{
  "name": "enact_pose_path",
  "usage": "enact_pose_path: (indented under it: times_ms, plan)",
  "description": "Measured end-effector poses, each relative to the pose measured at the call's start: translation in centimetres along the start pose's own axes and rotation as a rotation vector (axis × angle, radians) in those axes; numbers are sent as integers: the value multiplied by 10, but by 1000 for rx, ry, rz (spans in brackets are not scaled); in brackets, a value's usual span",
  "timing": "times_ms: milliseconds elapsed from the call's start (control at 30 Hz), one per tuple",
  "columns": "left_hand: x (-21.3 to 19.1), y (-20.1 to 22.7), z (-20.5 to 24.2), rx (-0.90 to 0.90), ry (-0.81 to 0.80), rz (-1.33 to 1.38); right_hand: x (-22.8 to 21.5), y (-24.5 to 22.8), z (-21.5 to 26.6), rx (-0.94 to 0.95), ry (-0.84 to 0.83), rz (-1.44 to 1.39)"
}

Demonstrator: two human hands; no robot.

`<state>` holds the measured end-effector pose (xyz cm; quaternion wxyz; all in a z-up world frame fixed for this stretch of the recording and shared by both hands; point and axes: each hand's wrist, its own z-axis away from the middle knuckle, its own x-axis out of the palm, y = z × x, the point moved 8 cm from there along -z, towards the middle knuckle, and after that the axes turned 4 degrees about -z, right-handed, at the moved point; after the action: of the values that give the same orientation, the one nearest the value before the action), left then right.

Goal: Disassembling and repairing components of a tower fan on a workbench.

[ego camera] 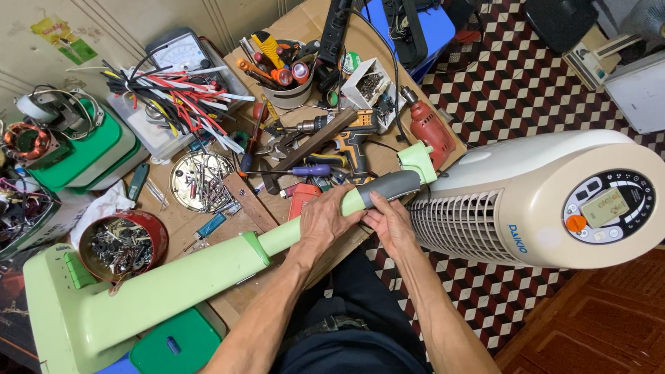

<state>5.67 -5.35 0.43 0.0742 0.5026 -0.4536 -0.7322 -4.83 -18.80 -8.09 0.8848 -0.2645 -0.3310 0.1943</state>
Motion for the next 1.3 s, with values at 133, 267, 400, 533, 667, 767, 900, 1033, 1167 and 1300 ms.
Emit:
enact_pose_path:
  times_ms: [133,267,400,533,667,767,900,1033,1167,1300]
  plan:
    - [1,-1,0,-6,-3,10,6,-3,4,-4,-42,0]
    - [6,-5,-2,-42,-47,9,6,-4,3,1,-50,18]
    - [9,-9,-4,-72,-123,12,6,-5,3,-2,-52,28]
    - [13,-20,-5,-77,-259,162,1,-3,2,7,-50,40]
    - [12,-23,-6,-28,-309,251,5,-4,3,14,-47,22]
    - [9,-21,-7,-8,-303,253,3,-4,2,10,-45,21]
    - [15,-27,-7,-32,-304,257,3,-4,2,10,-52,21]
    - [11,-21,-6,-44,-321,215,-1,-2,-1,20,-52,16]
    - [6,-14,-7,51,-273,205,4,-4,1,15,-63,25]
    - [5,-14,-7,45,-272,212,5,-5,2,17,-58,37]
